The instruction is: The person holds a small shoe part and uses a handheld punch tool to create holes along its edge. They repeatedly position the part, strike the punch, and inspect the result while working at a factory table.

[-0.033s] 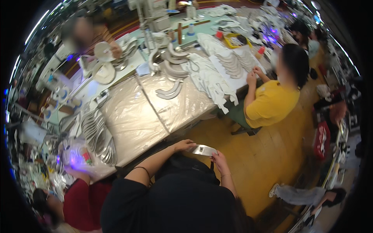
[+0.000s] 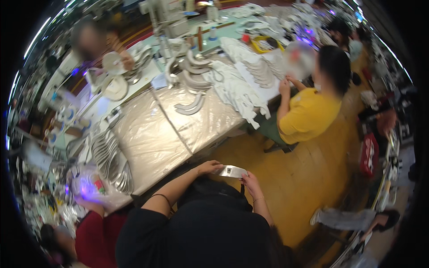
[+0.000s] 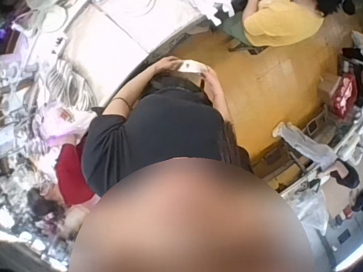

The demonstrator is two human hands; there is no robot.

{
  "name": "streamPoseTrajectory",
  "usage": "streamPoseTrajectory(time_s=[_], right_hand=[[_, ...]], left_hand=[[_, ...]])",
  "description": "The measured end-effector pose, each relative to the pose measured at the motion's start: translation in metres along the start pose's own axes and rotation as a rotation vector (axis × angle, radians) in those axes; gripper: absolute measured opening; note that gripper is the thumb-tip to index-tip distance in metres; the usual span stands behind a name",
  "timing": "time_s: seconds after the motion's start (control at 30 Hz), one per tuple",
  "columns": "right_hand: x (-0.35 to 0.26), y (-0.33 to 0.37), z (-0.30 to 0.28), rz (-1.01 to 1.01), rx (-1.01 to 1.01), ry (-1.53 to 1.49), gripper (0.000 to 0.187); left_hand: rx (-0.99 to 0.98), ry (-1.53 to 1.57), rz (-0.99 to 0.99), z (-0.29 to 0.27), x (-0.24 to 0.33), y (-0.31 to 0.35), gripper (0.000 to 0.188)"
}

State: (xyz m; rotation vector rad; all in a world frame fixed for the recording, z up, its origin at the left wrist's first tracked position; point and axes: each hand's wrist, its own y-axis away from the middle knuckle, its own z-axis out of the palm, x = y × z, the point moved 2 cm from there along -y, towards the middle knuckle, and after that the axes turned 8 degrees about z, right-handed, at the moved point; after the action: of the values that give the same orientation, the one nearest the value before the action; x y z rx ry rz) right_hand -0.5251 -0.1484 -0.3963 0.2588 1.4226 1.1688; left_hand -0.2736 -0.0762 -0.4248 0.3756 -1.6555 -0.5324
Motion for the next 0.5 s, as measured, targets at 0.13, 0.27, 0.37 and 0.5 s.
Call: streamPoseTrajectory(time_s=[0.13, 0.27, 0.37, 0.5], right_hand=[[-0.005, 0.001, 0.007, 0.018, -0.002, 0.0, 0.022], [-0.007, 0.009, 0.008, -0.017, 0.027, -0.035, 0.019], [-0.003, 0.017, 0.007, -0.021, 0.043, -0.06, 0.02], [0.004, 0.022, 0.002, -0.047, 0.079, -0.113, 0.021]], left_hand=[[-0.03, -0.027, 0.051, -0.002, 0.004, -0.003, 0.056], [-0.065, -0.117, 0.107, 0.004, 0.016, -0.01, 0.059], [-0.132, -0.077, 0.196, 0.013, 0.03, -0.015, 0.055], [-0.201, -0.118, 0.058, 0.021, 0.046, -0.023, 0.041]])
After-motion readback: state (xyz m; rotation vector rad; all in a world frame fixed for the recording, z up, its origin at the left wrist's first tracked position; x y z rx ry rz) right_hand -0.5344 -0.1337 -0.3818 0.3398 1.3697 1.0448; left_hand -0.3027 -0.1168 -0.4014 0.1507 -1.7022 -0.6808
